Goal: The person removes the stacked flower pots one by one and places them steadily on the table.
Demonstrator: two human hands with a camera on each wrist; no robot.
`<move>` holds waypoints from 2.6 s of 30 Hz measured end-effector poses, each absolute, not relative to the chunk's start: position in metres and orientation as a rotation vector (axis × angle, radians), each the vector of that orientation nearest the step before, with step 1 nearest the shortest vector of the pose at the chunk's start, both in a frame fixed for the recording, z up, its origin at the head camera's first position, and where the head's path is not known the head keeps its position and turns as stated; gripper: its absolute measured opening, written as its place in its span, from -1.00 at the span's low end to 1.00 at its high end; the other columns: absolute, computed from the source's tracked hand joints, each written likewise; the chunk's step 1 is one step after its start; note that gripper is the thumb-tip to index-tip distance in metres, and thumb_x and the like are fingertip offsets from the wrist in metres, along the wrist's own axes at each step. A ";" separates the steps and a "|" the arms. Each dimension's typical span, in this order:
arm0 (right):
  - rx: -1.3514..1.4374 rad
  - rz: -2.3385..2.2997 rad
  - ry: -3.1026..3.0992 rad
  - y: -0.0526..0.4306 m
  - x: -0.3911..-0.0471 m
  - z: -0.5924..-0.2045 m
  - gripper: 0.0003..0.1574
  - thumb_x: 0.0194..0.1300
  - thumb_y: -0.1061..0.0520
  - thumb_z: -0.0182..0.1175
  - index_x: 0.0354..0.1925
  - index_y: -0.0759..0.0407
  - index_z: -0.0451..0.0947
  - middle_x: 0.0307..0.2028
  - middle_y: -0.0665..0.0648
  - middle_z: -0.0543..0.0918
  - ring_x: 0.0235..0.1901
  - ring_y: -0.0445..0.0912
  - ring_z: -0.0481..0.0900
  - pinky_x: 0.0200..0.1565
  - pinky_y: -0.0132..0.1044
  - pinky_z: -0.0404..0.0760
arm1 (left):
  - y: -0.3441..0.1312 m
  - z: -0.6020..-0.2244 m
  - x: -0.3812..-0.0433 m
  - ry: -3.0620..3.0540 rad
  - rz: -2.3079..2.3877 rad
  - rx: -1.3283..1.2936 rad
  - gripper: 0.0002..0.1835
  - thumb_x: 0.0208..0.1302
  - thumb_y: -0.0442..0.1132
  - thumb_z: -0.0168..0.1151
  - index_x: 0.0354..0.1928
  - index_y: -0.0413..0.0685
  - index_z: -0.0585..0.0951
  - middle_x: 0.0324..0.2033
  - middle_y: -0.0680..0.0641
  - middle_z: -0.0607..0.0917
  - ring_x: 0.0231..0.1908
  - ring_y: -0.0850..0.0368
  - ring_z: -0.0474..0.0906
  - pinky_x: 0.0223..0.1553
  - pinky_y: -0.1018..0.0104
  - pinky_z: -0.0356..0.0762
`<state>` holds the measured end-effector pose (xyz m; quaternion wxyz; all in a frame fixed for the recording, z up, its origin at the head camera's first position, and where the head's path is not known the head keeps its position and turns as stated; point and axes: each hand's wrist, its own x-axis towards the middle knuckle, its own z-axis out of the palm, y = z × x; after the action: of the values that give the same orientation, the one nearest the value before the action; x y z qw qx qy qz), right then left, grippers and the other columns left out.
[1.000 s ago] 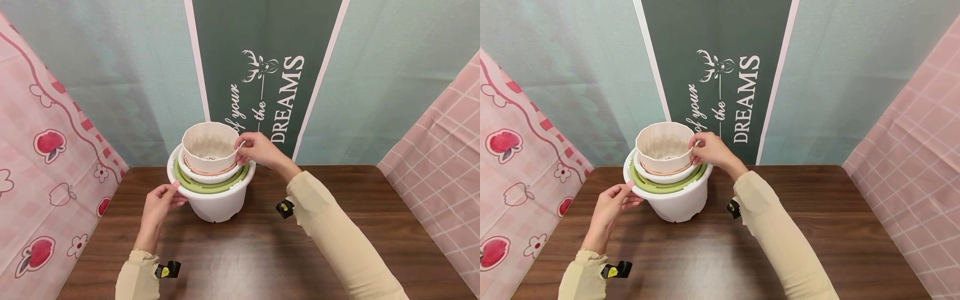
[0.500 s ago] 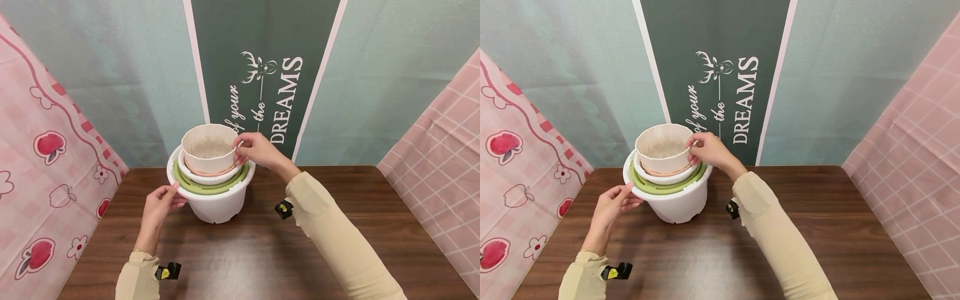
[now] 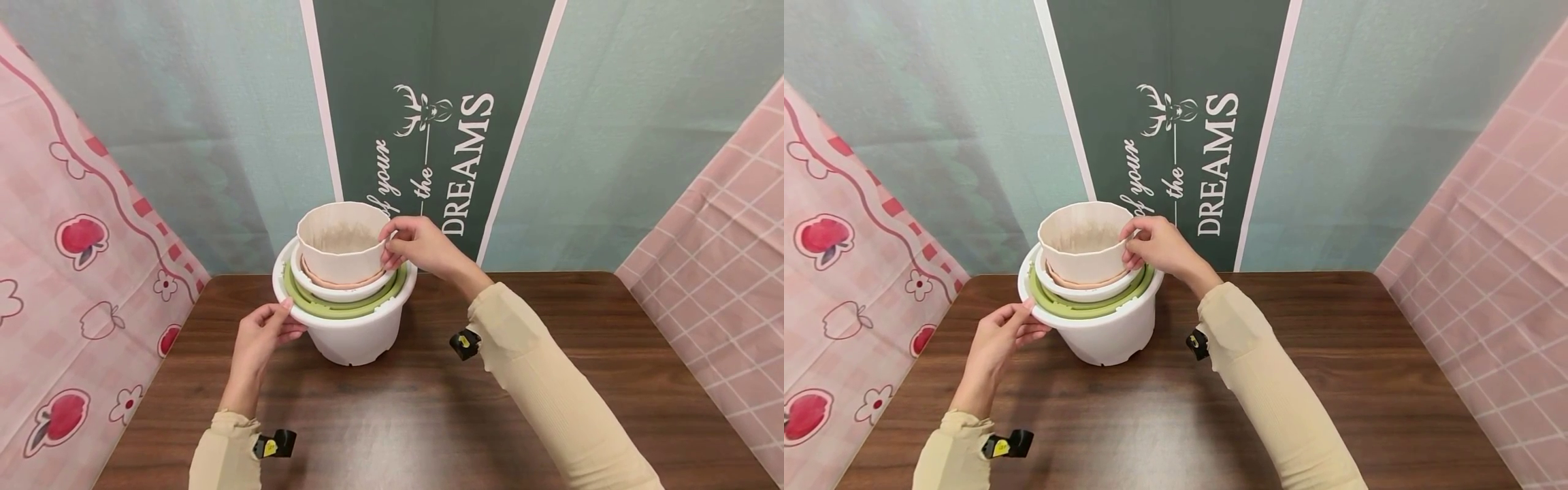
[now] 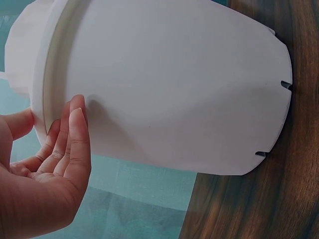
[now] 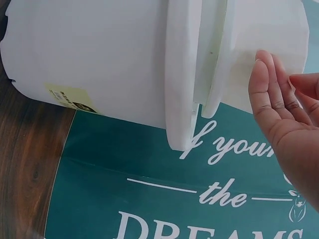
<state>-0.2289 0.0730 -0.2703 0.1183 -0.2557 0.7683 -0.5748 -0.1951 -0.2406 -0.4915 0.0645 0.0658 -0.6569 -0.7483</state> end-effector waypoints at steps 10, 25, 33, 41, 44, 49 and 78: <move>-0.783 -1.681 2.244 0.075 -0.228 -0.266 -0.88 0.24 0.43 -0.01 -0.26 0.40 0.45 -0.49 0.32 0.61 -0.45 0.19 0.61 -0.25 0.08 0.61 | -0.229 -0.472 -0.187 -2.032 -2.216 0.319 -0.53 0.16 0.05 0.24 -0.18 -0.27 0.52 -0.41 -0.26 0.66 -0.37 -0.11 0.65 -0.34 0.13 0.64; -0.820 -1.693 2.234 0.077 -0.227 -0.253 -0.88 0.23 0.45 -0.03 -0.28 0.44 0.46 -0.49 0.35 0.61 -0.49 0.10 0.62 -0.31 -0.02 0.65 | -0.221 -0.443 -0.171 -2.008 -2.280 0.243 -0.61 0.19 -0.01 0.22 -0.23 -0.25 0.55 -0.45 -0.22 0.67 -0.41 -0.05 0.66 -0.37 0.19 0.65; -0.841 -1.686 2.250 0.079 -0.225 -0.244 -0.88 0.24 0.45 -0.02 -0.27 0.44 0.46 -0.48 0.36 0.61 -0.49 0.09 0.62 -0.33 -0.09 0.66 | -0.252 -0.524 -0.214 -1.999 -2.232 0.283 -0.47 0.08 0.10 0.28 -0.14 -0.24 0.54 -0.33 -0.34 0.64 -0.33 -0.22 0.62 -0.36 0.07 0.63; -0.895 -1.661 2.257 0.081 -0.225 -0.233 -0.88 0.24 0.45 -0.03 -0.28 0.45 0.44 -0.46 0.38 0.60 -0.45 0.19 0.61 -0.31 -0.05 0.65 | -0.238 -0.480 -0.191 -1.961 -2.321 0.231 -0.61 0.18 0.01 0.23 -0.18 -0.22 0.56 -0.41 -0.25 0.67 -0.39 -0.08 0.65 -0.38 0.13 0.65; -0.904 -1.659 2.263 0.082 -0.224 -0.229 -0.88 0.24 0.44 -0.03 -0.27 0.45 0.45 -0.46 0.38 0.60 -0.45 0.18 0.61 -0.31 -0.05 0.65 | -0.231 -0.458 -0.181 -1.925 -2.365 0.193 -0.68 0.21 -0.07 0.22 -0.23 -0.24 0.57 -0.45 -0.25 0.66 -0.43 -0.06 0.65 -0.42 0.14 0.65; -0.893 -1.672 2.260 0.084 -0.222 -0.223 -0.89 0.25 0.44 -0.02 -0.27 0.45 0.45 -0.45 0.38 0.60 -0.44 0.20 0.61 -0.31 -0.06 0.65 | -0.225 -0.444 -0.176 -2.002 -2.305 0.269 -0.63 0.17 0.00 0.24 -0.23 -0.20 0.58 -0.43 -0.22 0.67 -0.40 -0.05 0.66 -0.36 0.11 0.64; -0.893 -1.684 2.342 0.106 -0.218 -0.208 -0.91 0.24 0.44 0.02 -0.26 0.47 0.44 -0.46 0.32 0.62 -0.48 0.04 0.64 -0.31 -0.12 0.66 | -0.193 -0.386 -0.144 -2.046 -2.266 0.332 -0.60 0.19 0.01 0.21 -0.32 -0.25 0.49 -0.52 -0.06 0.64 -0.46 0.12 0.65 -0.33 0.32 0.64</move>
<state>-0.2184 0.1062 -0.2079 0.0611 -0.2952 0.7741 -0.5567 -0.1436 -0.1928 -0.3858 0.0352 0.1079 -0.6658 -0.7374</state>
